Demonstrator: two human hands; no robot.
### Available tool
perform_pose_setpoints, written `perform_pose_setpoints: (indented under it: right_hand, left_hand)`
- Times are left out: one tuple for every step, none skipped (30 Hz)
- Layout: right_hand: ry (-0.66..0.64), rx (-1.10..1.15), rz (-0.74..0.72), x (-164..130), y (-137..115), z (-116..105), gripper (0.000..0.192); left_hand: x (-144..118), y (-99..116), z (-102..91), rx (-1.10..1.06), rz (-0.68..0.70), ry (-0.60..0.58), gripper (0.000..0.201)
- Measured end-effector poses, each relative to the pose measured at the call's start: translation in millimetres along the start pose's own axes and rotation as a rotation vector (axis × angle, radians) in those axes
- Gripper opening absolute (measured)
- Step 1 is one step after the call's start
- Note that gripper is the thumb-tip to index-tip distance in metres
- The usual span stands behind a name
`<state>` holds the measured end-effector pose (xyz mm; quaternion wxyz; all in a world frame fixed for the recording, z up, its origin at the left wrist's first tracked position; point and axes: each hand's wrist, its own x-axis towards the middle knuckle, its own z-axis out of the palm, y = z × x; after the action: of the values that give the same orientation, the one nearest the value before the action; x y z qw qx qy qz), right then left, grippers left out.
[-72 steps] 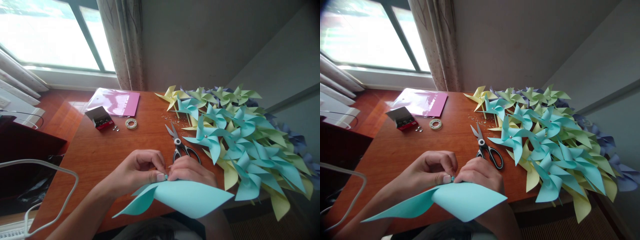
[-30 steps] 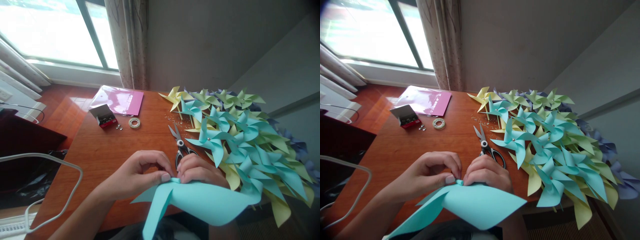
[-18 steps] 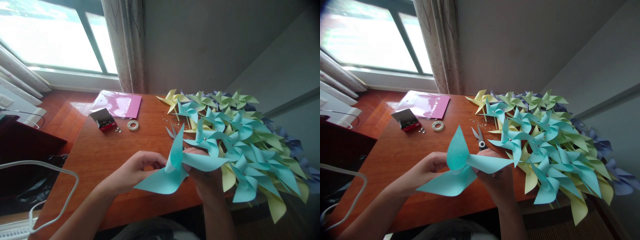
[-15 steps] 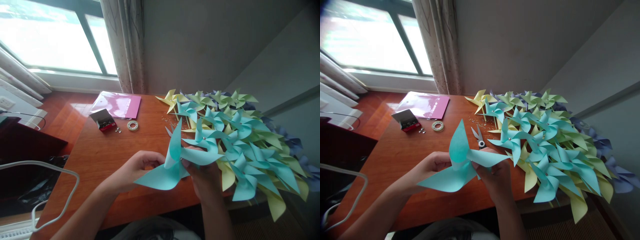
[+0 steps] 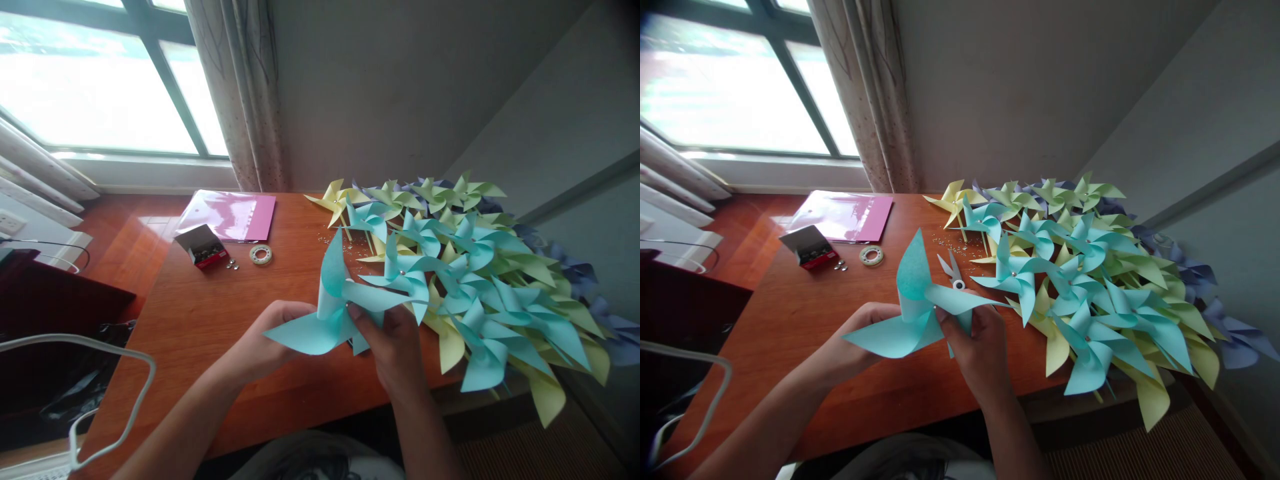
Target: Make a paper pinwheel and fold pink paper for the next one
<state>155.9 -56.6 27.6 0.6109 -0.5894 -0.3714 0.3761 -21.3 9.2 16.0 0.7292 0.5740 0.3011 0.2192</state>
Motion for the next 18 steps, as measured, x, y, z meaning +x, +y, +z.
perform_pose_setpoints:
  right_hand:
    - [0.01, -0.01, -0.004, 0, 0, 0, 0.021]
    - [0.022, -0.021, -0.007, -1, 1, 1, 0.021]
    - [0.035, -0.035, -0.008, -1, 1, 1, 0.021]
    - [0.049, -0.049, -0.003, -1, 1, 2, 0.021]
    - [0.059, -0.056, 0.004, -1, 2, 2, 0.021]
    - [0.054, -0.046, 0.012, 0, 2, 2, 0.021]
    - [0.032, -0.016, 0.019, 0, 3, 1, 0.022]
    - [-0.007, 0.032, 0.025, 1, 4, -1, 0.024]
    - [-0.051, 0.083, 0.029, 3, 5, -2, 0.027]
    - [-0.098, 0.128, 0.037, 4, 7, -5, 0.032]
    - [-0.137, 0.169, 0.046, 5, 9, -7, 0.038]
    - [-0.148, 0.182, 0.062, 7, 12, -9, 0.043]
    - [-0.161, 0.188, 0.093, 8, 15, -11, 0.047]
    - [-0.149, 0.211, 0.1, 8, 18, -11, 0.049]
    - [-0.155, 0.214, 0.12, 8, 20, -11, 0.047]
    - [-0.15, 0.185, 0.134, 8, 22, -9, 0.043]
    - [-0.155, 0.128, 0.149, 7, 24, -6, 0.037]
    - [-0.165, 0.068, 0.153, 5, 25, -2, 0.034]
  left_hand:
    - [0, 0, 0.5, -0.002, 0.0, 0.0, 0.021]
    - [0, 0, 1.1, -0.002, -0.003, 0.004, 0.021]
    - [1, 1, 1.6, 0.001, -0.009, 0.012, 0.021]
    - [1, 2, 2.1, 0.009, -0.017, 0.022, 0.02]
    - [1, 2, 2.6, 0.018, -0.022, 0.029, 0.019]
    - [2, 2, 3.0, 0.026, -0.021, 0.034, 0.018]
    - [2, 2, 3.3, 0.029, -0.01, 0.043, 0.018]
    - [3, 1, 3.6, 0.022, 0.007, 0.057, 0.018]
    - [3, 0, 3.7, 0.003, 0.028, 0.078, 0.017]
    - [3, -2, 3.7, -0.024, 0.048, 0.108, 0.017]
    - [4, -3, 3.6, -0.059, 0.061, 0.148, 0.016]
    - [4, -4, 3.6, -0.099, 0.064, 0.191, 0.015]
    - [4, -5, 3.6, -0.14, 0.064, 0.234, 0.016]
    - [5, -6, 3.8, -0.189, 0.061, 0.276, 0.016]
    - [5, -5, 4.4, -0.253, 0.058, 0.321, 0.017]
    - [5, -4, 5.2, -0.326, 0.05, 0.349, 0.019]
    - [5, -3, 6.4, -0.397, 0.037, 0.355, 0.021]
    - [6, -2, 7.8, -0.46, 0.04, 0.369, 0.023]
